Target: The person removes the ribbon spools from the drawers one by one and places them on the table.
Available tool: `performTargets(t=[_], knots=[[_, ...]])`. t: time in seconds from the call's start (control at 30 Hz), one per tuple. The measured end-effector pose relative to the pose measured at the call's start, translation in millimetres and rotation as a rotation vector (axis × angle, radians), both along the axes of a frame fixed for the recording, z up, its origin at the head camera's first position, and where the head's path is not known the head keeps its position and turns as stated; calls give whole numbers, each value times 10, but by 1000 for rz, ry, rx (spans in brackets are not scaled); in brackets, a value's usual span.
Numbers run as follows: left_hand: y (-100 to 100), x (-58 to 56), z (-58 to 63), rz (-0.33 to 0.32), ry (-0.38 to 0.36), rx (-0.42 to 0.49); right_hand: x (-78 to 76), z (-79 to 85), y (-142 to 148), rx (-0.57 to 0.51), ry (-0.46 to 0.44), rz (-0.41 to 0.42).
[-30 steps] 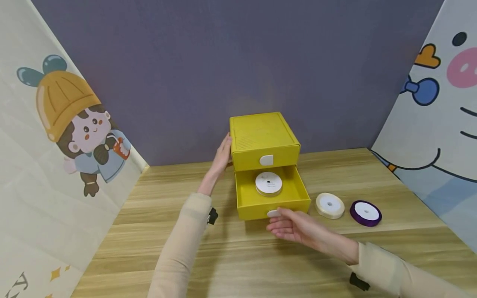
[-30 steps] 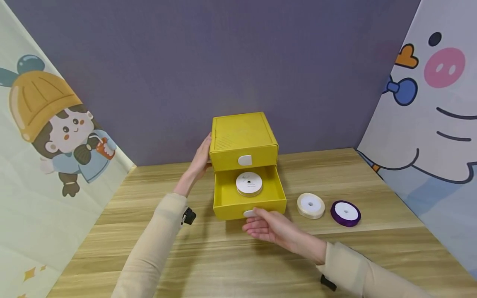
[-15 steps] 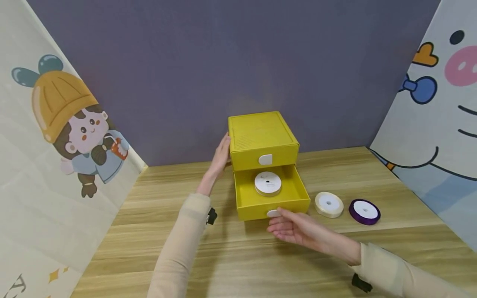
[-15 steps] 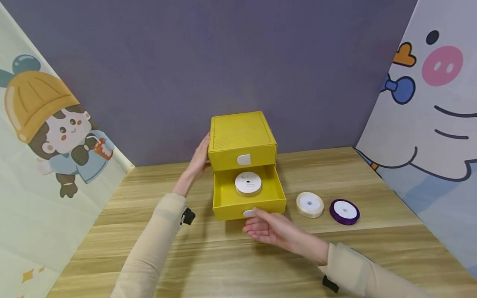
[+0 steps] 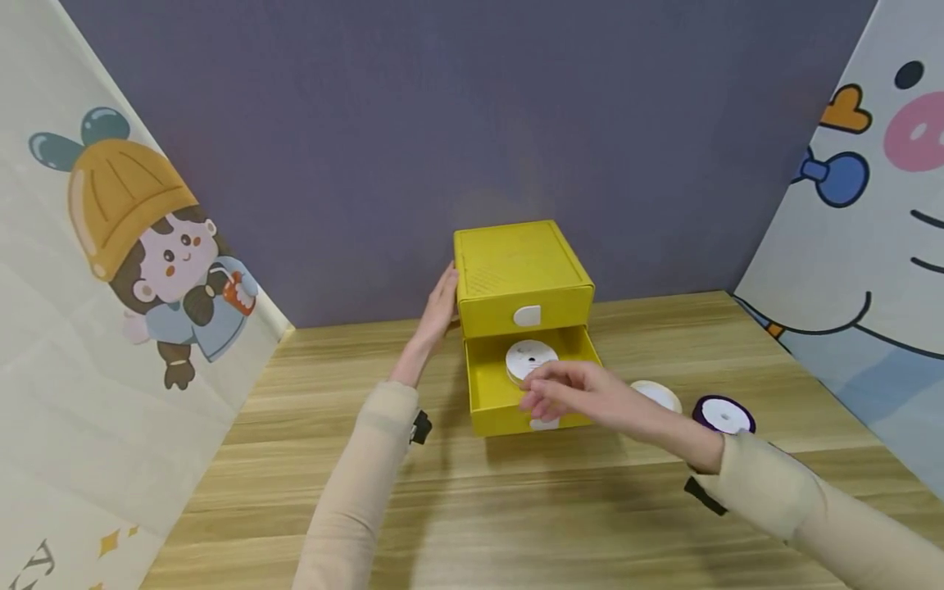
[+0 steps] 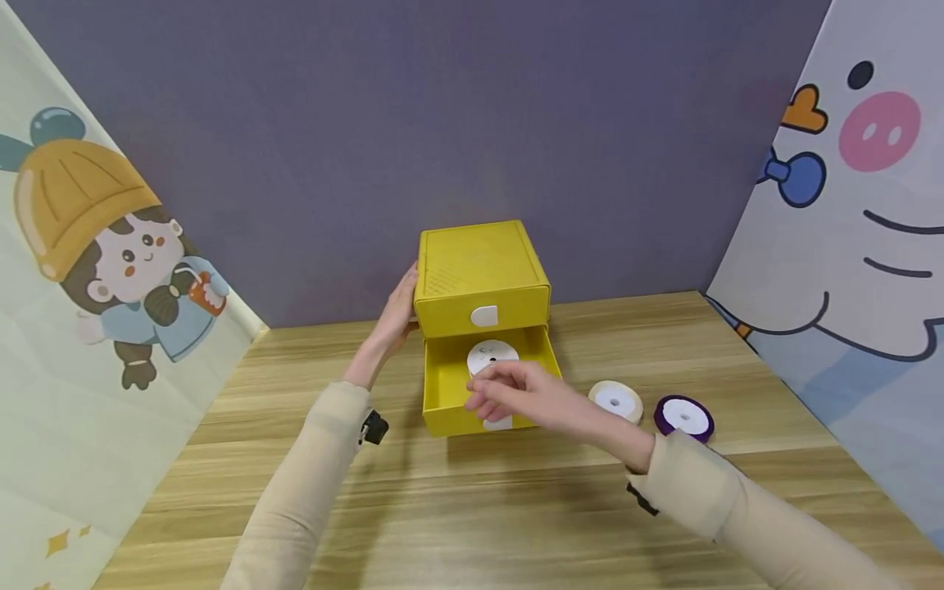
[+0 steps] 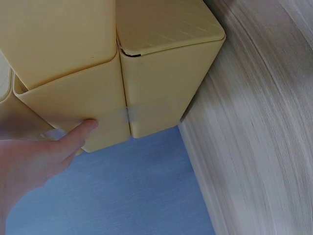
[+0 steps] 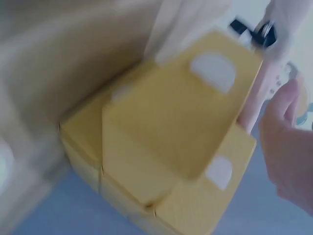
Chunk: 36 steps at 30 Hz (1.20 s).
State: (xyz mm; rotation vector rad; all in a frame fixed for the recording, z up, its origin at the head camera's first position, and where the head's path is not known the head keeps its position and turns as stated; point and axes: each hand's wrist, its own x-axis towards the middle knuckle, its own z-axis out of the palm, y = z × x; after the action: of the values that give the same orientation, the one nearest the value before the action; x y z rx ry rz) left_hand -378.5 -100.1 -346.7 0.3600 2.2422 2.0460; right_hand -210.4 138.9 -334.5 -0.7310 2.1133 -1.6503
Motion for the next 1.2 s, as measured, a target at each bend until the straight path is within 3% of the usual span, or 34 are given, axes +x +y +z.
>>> performTargets(t=[0.17, 0.33, 0.43, 0.57, 1.03, 1.2], knots=[[-8, -10, -8, 3, -9, 3, -232, 40, -58, 284, 389, -98], [-16, 1, -7, -4, -19, 17, -406, -53, -94, 542, 568, -96], [-20, 10, -1, -7, -7, 13, -481, -89, -102, 640, 593, -82], [-18, 10, 2, -10, 0, -7, -563, -116, -89, 703, 551, -56], [18, 19, 13, 5, -14, -15, -790, -216, -109, 759, 486, -51], [23, 18, 10, 9, -22, -2, -830, -274, -120, 757, 517, -57]])
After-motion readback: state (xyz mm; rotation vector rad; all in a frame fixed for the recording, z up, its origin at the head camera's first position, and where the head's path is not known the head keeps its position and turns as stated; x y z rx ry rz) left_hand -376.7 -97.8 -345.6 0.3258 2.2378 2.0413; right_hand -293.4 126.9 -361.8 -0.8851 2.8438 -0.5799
